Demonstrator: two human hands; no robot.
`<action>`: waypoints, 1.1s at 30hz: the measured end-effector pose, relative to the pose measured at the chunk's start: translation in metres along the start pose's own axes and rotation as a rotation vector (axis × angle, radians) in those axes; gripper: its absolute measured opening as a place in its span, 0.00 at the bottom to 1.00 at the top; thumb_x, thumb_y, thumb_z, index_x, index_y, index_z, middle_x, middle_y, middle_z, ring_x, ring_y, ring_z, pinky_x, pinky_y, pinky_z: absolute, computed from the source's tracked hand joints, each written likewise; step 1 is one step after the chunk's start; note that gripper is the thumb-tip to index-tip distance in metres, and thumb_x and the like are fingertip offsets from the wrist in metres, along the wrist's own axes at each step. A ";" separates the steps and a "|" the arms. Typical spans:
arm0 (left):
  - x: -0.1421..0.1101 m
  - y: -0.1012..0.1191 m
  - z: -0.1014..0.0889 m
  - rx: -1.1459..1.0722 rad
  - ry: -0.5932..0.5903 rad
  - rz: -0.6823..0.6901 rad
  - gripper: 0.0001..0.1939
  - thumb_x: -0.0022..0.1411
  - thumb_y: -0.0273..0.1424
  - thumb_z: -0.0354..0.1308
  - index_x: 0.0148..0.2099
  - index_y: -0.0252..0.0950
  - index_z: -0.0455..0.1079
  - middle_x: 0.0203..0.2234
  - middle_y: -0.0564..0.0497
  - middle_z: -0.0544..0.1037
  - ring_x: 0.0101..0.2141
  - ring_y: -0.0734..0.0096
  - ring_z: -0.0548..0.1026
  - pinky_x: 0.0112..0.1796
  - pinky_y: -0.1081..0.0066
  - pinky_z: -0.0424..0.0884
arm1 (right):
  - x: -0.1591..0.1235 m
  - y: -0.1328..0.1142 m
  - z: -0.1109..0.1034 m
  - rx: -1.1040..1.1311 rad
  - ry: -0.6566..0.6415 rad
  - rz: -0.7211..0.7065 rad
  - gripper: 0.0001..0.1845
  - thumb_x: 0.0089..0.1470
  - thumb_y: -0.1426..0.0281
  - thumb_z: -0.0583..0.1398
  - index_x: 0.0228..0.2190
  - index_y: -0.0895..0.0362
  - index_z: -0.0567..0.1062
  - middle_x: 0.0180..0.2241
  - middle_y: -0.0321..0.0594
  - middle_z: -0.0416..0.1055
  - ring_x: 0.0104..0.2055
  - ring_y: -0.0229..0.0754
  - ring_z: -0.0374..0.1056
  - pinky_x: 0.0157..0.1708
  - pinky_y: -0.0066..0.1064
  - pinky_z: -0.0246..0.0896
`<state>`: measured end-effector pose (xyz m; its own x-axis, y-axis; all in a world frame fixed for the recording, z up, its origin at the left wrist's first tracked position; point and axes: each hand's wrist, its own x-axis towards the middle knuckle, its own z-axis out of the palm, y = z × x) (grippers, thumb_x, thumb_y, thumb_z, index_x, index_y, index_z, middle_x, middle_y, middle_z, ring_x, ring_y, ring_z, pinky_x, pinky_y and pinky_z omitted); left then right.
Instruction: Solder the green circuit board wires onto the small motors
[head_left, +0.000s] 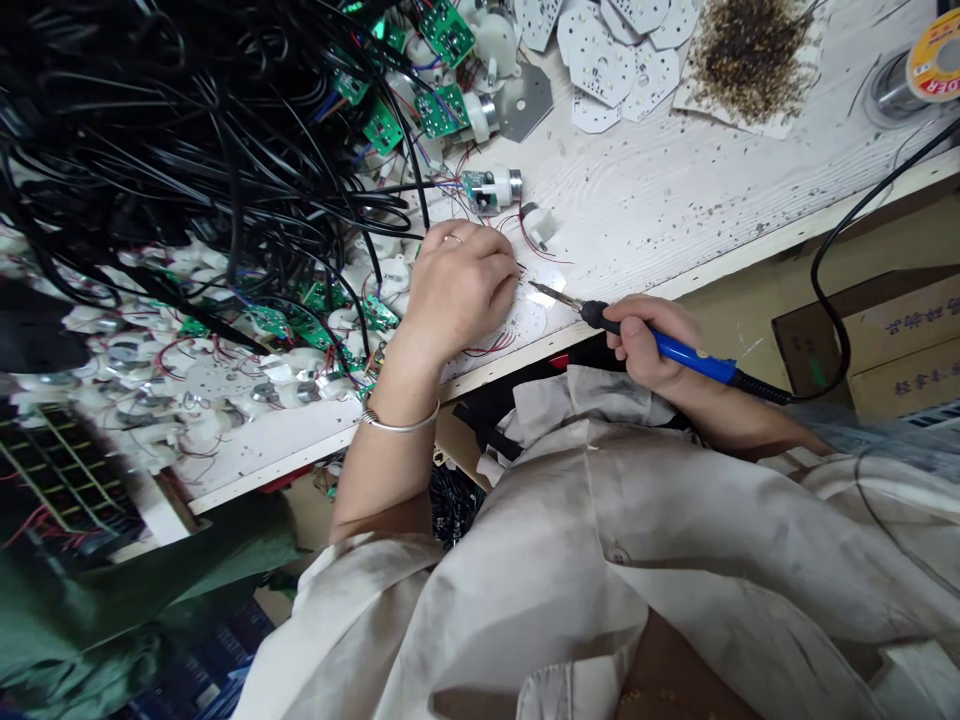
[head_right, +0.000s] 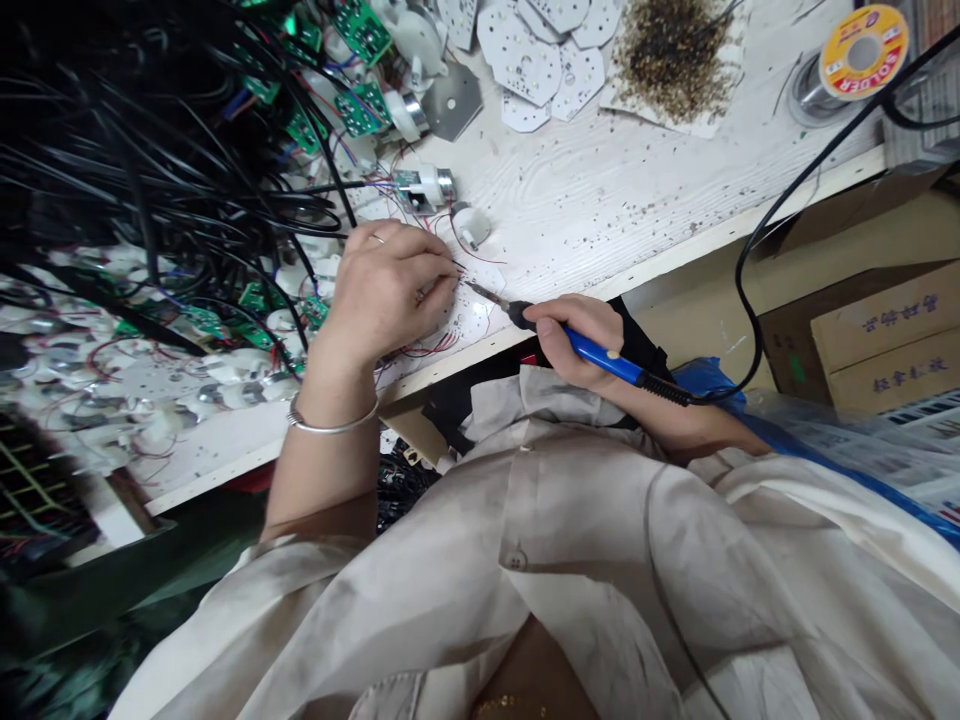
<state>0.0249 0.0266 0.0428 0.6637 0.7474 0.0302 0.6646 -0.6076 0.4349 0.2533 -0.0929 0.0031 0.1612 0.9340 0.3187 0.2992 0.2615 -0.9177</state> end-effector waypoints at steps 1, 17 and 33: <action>0.000 -0.001 0.001 0.012 0.005 0.004 0.09 0.64 0.30 0.53 0.34 0.45 0.74 0.39 0.49 0.79 0.45 0.54 0.75 0.57 0.43 0.66 | -0.002 0.003 -0.002 0.037 0.021 -0.018 0.13 0.63 0.57 0.57 0.38 0.48 0.79 0.21 0.32 0.74 0.23 0.39 0.73 0.31 0.36 0.76; -0.022 -0.002 0.020 0.193 0.201 0.119 0.12 0.73 0.30 0.50 0.44 0.36 0.76 0.41 0.43 0.81 0.44 0.59 0.77 0.44 0.59 0.75 | 0.097 0.036 -0.024 -0.182 0.048 -0.302 0.19 0.68 0.56 0.52 0.58 0.44 0.67 0.52 0.43 0.75 0.48 0.43 0.78 0.49 0.40 0.77; -0.049 0.004 -0.003 0.337 0.166 0.003 0.11 0.72 0.33 0.53 0.45 0.37 0.76 0.43 0.45 0.82 0.42 0.58 0.79 0.42 0.61 0.75 | 0.070 0.030 -0.016 -0.323 -0.329 -0.368 0.17 0.69 0.63 0.50 0.56 0.50 0.67 0.49 0.45 0.75 0.48 0.44 0.75 0.45 0.38 0.76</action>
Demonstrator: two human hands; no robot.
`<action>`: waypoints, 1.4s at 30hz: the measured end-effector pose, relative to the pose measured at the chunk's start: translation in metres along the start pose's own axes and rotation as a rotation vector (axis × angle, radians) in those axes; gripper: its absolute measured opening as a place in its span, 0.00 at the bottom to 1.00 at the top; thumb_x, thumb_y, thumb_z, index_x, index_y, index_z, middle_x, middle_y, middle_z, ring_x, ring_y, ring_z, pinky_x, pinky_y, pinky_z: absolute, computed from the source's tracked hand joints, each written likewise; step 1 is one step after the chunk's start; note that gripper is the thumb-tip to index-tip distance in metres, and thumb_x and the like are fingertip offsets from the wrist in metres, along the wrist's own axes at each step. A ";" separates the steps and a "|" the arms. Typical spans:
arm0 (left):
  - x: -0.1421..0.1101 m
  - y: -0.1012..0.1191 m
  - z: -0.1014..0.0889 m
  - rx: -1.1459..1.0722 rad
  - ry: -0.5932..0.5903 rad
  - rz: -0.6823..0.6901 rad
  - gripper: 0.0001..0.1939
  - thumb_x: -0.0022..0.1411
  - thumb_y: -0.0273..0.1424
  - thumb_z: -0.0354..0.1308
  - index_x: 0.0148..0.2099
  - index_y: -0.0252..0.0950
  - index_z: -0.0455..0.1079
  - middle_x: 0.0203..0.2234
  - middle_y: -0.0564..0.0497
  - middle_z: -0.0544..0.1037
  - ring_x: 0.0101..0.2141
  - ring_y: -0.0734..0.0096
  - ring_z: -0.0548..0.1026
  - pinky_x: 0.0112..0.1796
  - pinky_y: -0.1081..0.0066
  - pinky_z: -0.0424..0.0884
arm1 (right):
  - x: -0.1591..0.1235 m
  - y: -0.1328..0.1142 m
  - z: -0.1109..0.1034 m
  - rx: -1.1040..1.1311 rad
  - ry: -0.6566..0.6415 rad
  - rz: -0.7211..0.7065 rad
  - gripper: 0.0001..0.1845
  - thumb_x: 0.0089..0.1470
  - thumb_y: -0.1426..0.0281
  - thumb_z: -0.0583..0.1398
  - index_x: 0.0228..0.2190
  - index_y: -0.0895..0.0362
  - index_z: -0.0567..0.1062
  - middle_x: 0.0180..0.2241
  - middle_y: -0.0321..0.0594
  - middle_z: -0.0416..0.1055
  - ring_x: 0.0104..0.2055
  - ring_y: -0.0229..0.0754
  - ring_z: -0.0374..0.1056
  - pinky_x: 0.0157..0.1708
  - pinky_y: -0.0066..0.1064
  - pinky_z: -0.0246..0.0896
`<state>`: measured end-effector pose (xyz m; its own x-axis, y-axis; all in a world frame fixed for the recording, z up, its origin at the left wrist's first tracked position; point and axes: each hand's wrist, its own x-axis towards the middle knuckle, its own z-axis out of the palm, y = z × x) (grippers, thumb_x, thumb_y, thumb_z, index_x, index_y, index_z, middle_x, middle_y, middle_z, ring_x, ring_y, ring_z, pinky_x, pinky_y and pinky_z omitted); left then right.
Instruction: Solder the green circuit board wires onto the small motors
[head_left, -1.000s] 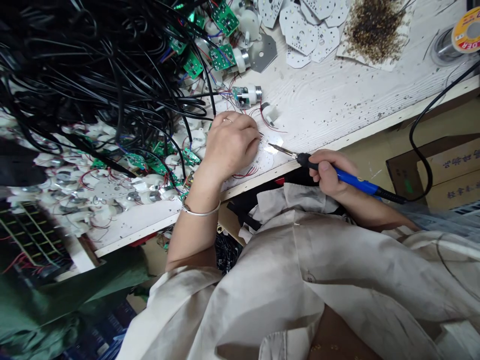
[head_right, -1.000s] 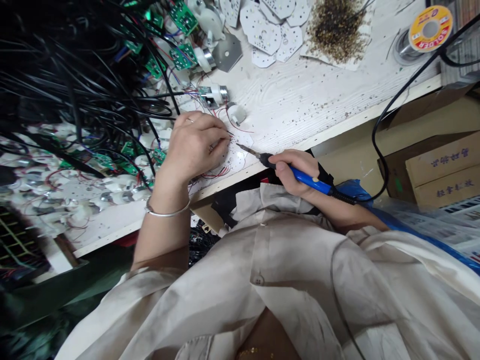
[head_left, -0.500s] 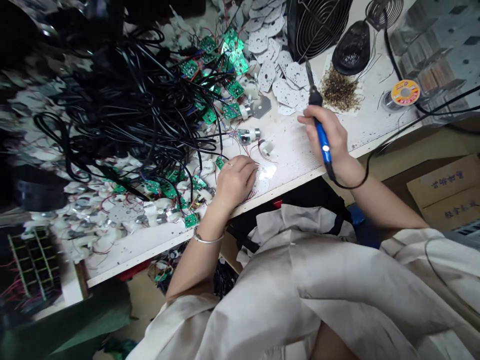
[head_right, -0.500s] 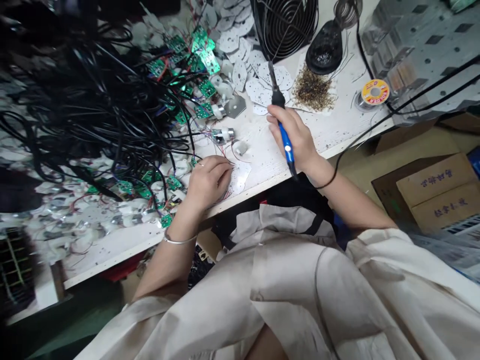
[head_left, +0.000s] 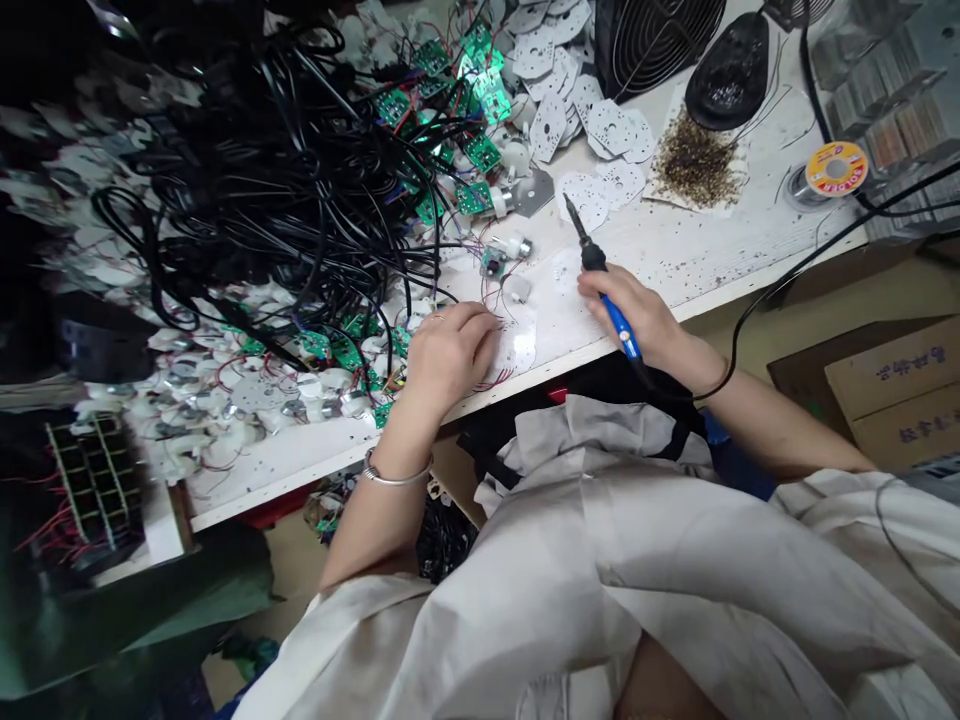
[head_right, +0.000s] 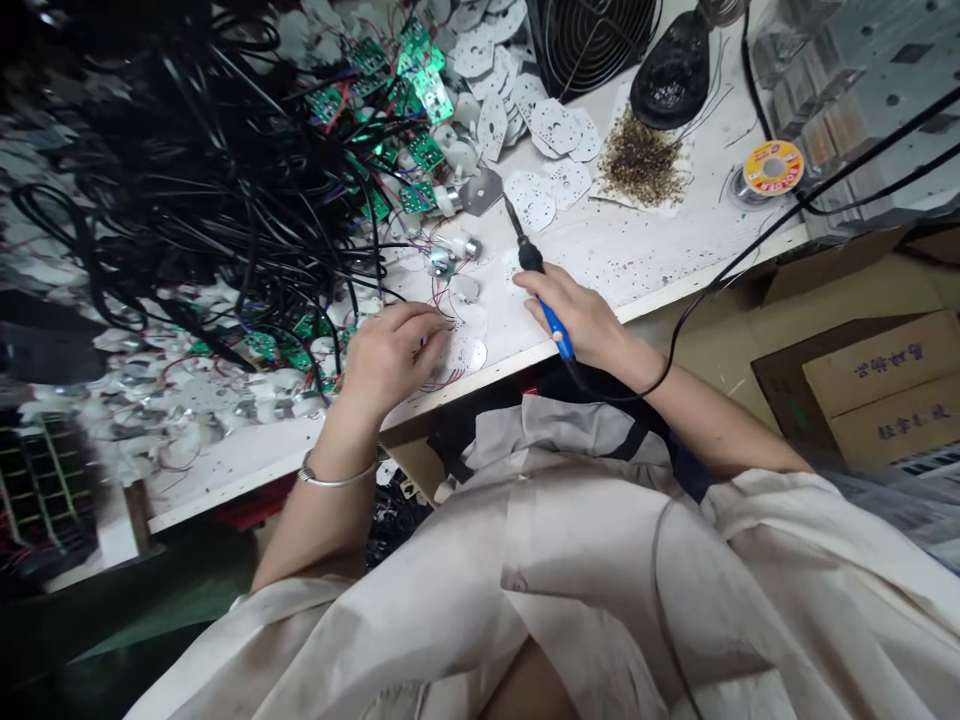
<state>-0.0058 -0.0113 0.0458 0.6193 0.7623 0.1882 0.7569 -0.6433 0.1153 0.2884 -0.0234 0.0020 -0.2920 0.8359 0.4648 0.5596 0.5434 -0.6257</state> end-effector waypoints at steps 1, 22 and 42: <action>0.004 0.004 -0.002 0.046 0.031 -0.014 0.11 0.72 0.33 0.53 0.45 0.37 0.76 0.43 0.45 0.82 0.42 0.57 0.79 0.41 0.61 0.75 | -0.004 -0.004 0.000 0.020 0.033 -0.005 0.17 0.69 0.64 0.51 0.56 0.50 0.68 0.49 0.45 0.75 0.49 0.44 0.75 0.47 0.39 0.76; 0.087 0.001 0.017 -0.484 0.140 -0.011 0.07 0.70 0.34 0.58 0.43 0.40 0.77 0.40 0.50 0.81 0.42 0.67 0.79 0.45 0.66 0.75 | -0.006 -0.015 0.003 -0.199 -0.019 0.022 0.18 0.70 0.65 0.48 0.55 0.54 0.70 0.44 0.45 0.75 0.43 0.43 0.74 0.40 0.33 0.71; 0.075 0.032 0.030 -0.255 -0.058 -0.057 0.09 0.70 0.37 0.53 0.37 0.41 0.68 0.42 0.48 0.78 0.57 0.52 0.70 0.66 0.36 0.50 | -0.008 -0.018 -0.001 -0.157 -0.057 0.123 0.19 0.69 0.60 0.48 0.52 0.50 0.73 0.42 0.43 0.76 0.43 0.47 0.74 0.43 0.36 0.72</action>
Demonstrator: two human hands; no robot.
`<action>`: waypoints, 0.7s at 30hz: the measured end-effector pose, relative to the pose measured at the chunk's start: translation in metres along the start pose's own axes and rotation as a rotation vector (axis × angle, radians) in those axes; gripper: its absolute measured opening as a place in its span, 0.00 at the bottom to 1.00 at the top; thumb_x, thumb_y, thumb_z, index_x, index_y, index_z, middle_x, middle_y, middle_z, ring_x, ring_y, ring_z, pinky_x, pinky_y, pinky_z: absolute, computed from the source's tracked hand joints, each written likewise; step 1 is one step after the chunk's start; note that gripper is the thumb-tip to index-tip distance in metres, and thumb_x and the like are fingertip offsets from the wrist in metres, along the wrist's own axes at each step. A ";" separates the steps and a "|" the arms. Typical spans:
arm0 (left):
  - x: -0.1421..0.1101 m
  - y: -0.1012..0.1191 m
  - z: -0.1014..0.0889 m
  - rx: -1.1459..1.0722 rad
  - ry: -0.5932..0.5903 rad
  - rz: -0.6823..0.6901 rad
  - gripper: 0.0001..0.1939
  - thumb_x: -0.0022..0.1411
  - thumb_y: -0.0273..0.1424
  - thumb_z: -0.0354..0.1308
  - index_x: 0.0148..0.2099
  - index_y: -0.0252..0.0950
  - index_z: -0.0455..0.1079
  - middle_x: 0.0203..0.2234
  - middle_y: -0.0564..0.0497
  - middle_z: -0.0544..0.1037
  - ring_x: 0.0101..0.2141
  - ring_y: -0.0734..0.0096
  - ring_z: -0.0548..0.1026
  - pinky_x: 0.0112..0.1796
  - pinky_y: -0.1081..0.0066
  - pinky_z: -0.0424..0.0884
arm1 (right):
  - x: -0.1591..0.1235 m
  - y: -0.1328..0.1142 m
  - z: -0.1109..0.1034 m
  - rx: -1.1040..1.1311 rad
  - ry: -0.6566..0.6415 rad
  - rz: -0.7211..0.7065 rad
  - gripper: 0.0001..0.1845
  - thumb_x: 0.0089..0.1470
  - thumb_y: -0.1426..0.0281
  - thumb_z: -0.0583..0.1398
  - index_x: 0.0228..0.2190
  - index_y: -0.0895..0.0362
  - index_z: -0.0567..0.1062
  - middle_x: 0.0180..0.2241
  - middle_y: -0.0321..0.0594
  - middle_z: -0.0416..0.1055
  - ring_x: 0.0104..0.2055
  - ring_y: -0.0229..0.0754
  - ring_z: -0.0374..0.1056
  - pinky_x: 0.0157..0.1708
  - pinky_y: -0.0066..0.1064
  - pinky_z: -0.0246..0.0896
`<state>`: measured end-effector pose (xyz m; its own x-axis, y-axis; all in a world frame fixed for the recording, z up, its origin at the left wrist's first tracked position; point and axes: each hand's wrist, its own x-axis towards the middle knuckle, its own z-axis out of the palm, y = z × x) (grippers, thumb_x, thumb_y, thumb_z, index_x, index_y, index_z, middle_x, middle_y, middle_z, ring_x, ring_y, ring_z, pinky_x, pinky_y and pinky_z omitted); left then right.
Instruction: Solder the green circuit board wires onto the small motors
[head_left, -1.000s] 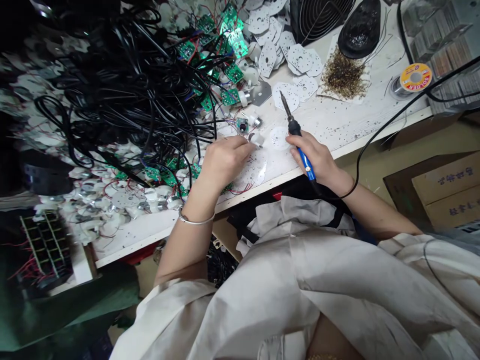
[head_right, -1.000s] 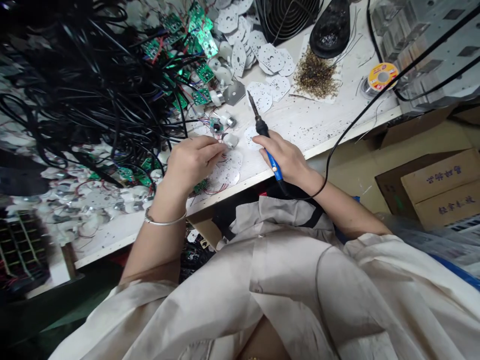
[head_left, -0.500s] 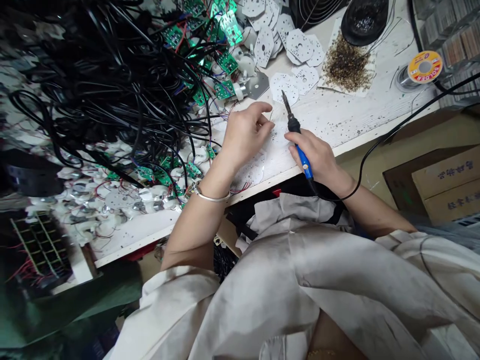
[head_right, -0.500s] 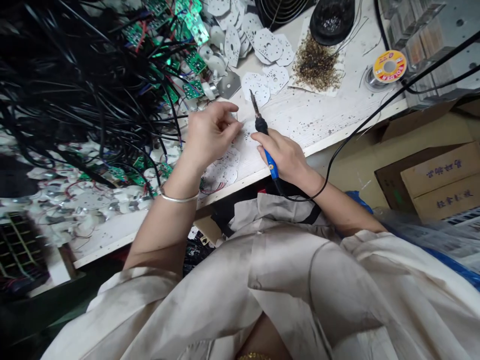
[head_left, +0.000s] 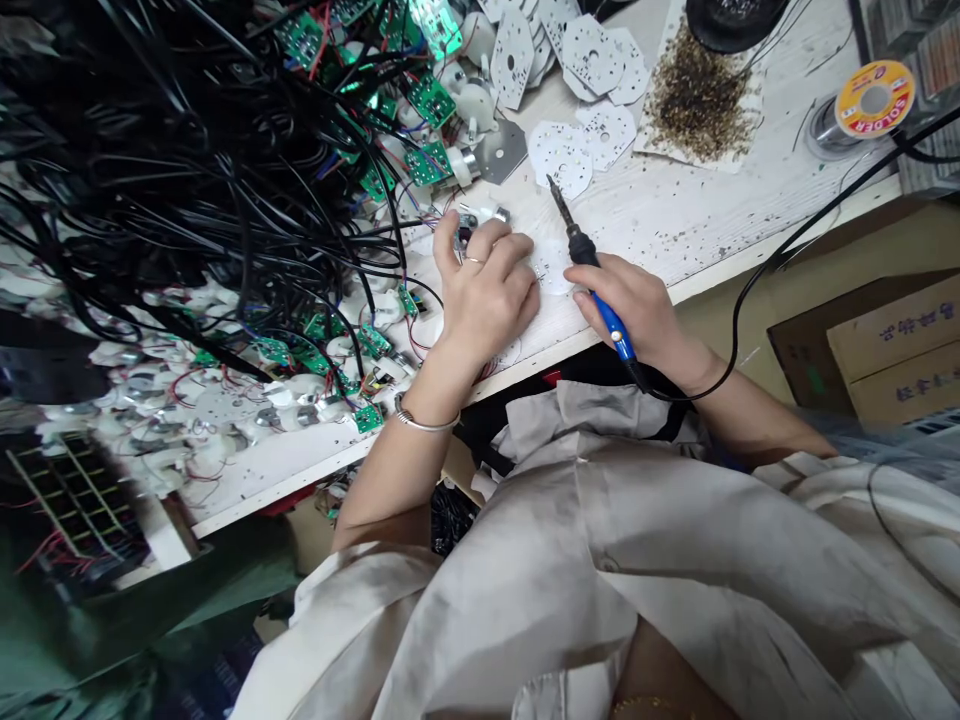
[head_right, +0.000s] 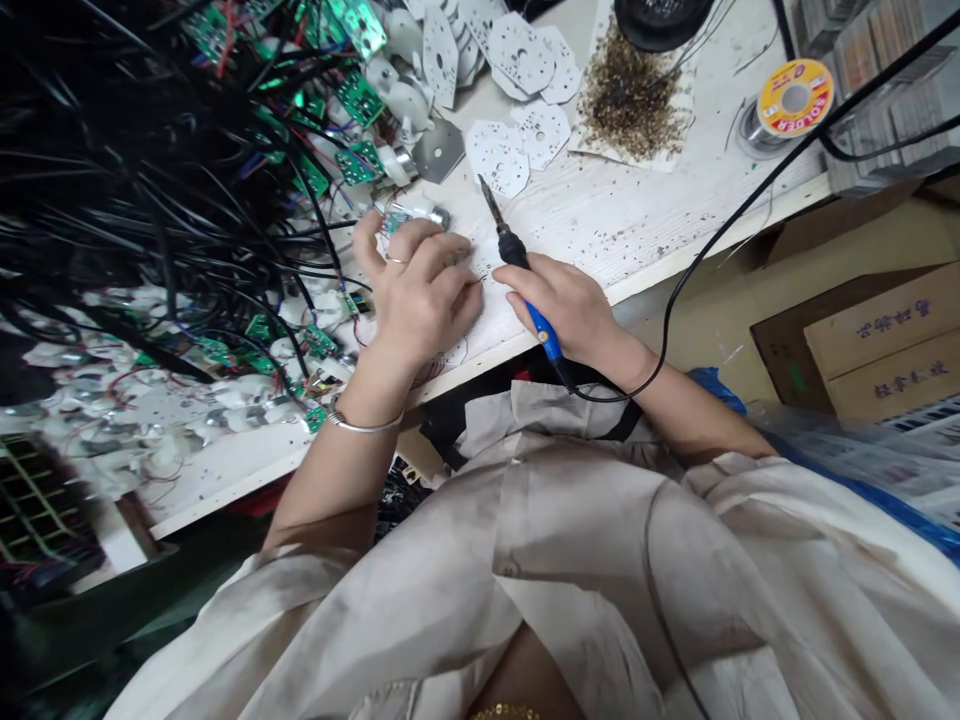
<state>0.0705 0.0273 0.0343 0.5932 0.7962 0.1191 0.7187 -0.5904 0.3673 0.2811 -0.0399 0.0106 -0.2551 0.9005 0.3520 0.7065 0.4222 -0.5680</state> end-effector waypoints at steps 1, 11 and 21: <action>0.000 -0.001 0.000 -0.015 -0.026 0.014 0.08 0.69 0.36 0.52 0.36 0.41 0.68 0.44 0.49 0.78 0.57 0.53 0.71 0.67 0.36 0.49 | 0.000 0.000 0.000 -0.001 0.003 0.002 0.19 0.69 0.59 0.49 0.52 0.50 0.73 0.42 0.43 0.77 0.43 0.47 0.74 0.43 0.36 0.72; -0.002 -0.009 0.007 -0.052 -0.037 0.055 0.05 0.67 0.30 0.52 0.38 0.43 0.69 0.40 0.53 0.80 0.50 0.58 0.78 0.67 0.33 0.53 | -0.012 -0.005 -0.008 0.509 0.414 0.222 0.20 0.67 0.53 0.54 0.47 0.50 0.78 0.29 0.34 0.79 0.27 0.38 0.75 0.30 0.35 0.74; -0.002 -0.008 0.005 -0.064 -0.053 0.016 0.05 0.67 0.30 0.52 0.38 0.42 0.69 0.43 0.52 0.81 0.50 0.57 0.78 0.66 0.33 0.53 | -0.007 -0.003 -0.009 0.702 0.321 0.505 0.25 0.63 0.45 0.54 0.35 0.50 0.80 0.14 0.28 0.66 0.12 0.32 0.58 0.13 0.27 0.54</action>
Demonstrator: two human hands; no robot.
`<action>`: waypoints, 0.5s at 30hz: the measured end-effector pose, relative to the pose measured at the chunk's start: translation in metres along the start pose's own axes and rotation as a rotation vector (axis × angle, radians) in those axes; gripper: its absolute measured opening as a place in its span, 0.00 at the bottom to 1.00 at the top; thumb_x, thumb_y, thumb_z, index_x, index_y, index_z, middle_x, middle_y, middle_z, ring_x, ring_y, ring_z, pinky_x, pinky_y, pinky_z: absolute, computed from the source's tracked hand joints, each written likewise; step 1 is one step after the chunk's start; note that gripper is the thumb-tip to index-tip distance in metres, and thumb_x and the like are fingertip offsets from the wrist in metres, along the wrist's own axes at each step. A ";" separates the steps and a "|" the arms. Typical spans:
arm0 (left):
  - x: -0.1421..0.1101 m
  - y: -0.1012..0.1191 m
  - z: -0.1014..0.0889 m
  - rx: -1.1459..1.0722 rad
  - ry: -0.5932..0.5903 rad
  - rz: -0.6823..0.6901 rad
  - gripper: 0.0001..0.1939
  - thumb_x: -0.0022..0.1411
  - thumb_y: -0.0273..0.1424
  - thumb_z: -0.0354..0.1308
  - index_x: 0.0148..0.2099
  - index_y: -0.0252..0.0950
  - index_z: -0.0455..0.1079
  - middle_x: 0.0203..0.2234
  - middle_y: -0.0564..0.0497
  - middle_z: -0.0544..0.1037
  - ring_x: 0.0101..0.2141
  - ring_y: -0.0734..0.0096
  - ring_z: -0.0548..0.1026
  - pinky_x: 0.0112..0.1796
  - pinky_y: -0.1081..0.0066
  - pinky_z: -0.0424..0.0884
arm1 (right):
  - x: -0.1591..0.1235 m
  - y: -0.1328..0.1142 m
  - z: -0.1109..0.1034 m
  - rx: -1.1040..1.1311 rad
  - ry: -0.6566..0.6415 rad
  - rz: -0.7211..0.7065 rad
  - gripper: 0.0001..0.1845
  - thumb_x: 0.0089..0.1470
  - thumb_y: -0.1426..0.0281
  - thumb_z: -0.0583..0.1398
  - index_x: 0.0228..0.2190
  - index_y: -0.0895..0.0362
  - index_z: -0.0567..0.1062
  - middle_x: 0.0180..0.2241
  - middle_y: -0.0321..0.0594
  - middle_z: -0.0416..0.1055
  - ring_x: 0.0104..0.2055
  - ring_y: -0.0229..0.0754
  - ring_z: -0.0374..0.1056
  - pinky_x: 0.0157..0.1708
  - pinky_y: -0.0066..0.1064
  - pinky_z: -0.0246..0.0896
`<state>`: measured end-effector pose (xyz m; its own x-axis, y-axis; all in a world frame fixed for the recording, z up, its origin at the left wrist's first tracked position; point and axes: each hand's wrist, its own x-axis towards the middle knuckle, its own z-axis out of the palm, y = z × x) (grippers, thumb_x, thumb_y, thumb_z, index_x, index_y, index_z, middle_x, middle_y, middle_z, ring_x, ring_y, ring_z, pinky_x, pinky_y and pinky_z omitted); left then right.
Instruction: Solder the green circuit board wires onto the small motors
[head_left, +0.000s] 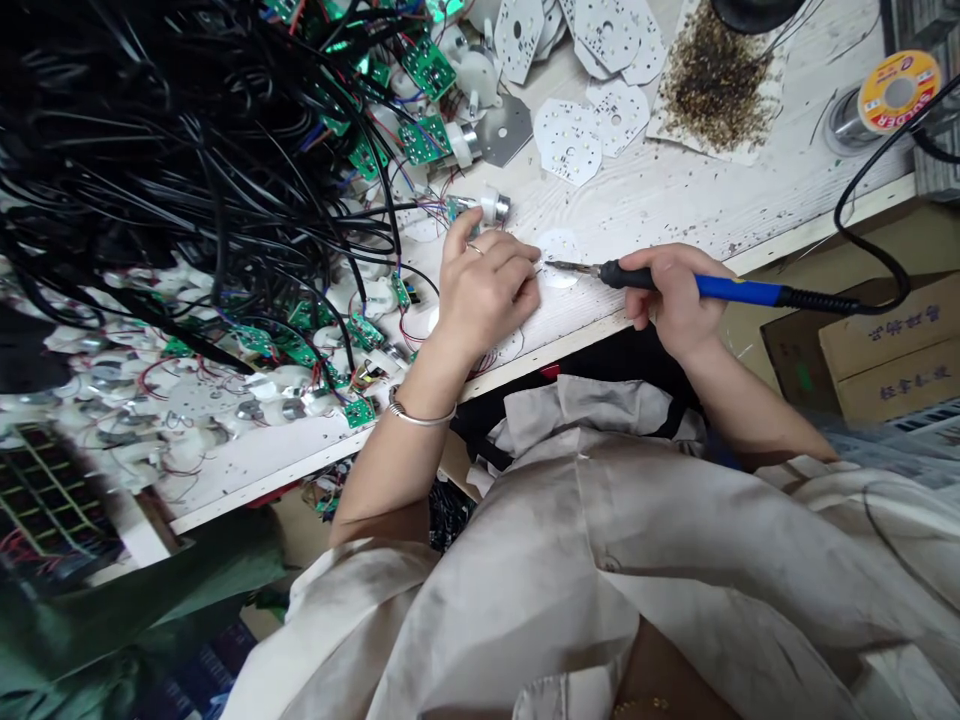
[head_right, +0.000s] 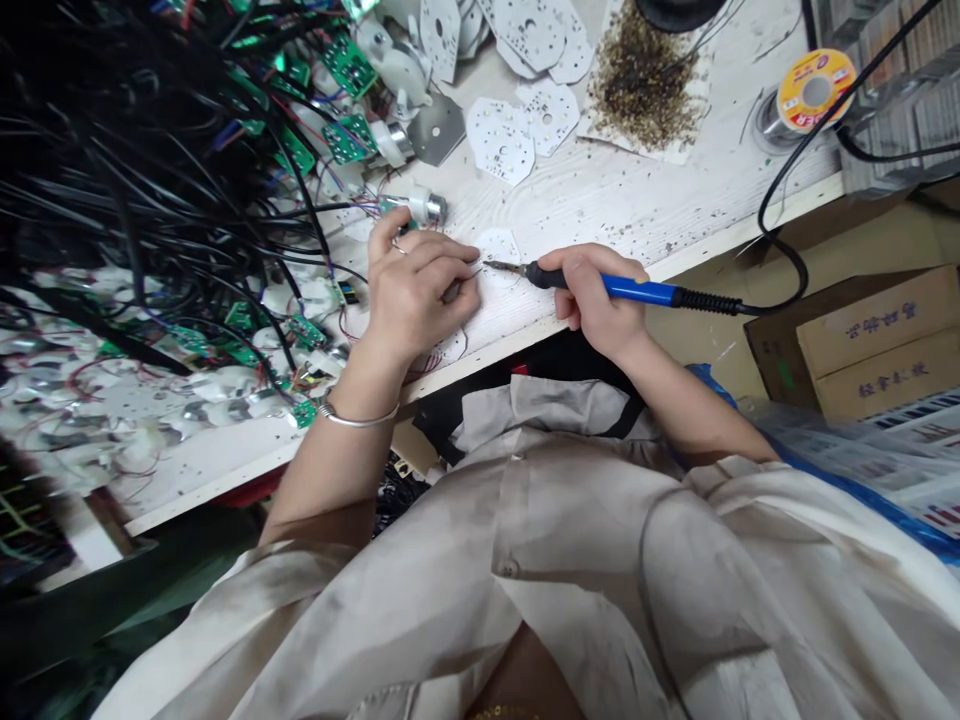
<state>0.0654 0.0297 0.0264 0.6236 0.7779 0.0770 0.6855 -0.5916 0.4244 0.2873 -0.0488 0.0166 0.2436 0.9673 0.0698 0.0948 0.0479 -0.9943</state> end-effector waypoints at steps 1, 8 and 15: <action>0.000 0.000 0.000 0.000 0.000 0.002 0.05 0.67 0.30 0.52 0.37 0.42 0.69 0.44 0.52 0.81 0.50 0.57 0.78 0.67 0.33 0.53 | 0.001 0.000 0.000 -0.006 -0.006 0.006 0.26 0.63 0.45 0.54 0.35 0.50 0.80 0.14 0.28 0.65 0.12 0.32 0.58 0.13 0.27 0.54; -0.001 0.001 0.000 -0.014 -0.001 -0.005 0.06 0.67 0.30 0.52 0.37 0.42 0.69 0.44 0.52 0.81 0.51 0.57 0.78 0.67 0.34 0.54 | 0.001 -0.004 0.001 0.001 -0.042 0.033 0.25 0.63 0.45 0.55 0.35 0.51 0.80 0.15 0.28 0.67 0.13 0.31 0.59 0.13 0.26 0.54; 0.000 0.001 0.002 -0.027 0.013 -0.009 0.06 0.67 0.31 0.52 0.37 0.42 0.69 0.43 0.53 0.81 0.49 0.57 0.78 0.67 0.34 0.54 | 0.002 -0.003 0.001 -0.015 -0.045 0.020 0.26 0.63 0.44 0.54 0.35 0.51 0.80 0.15 0.29 0.67 0.13 0.32 0.59 0.13 0.26 0.54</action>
<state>0.0664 0.0285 0.0254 0.6122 0.7862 0.0843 0.6809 -0.5784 0.4493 0.2869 -0.0473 0.0193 0.2023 0.9782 0.0457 0.1045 0.0248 -0.9942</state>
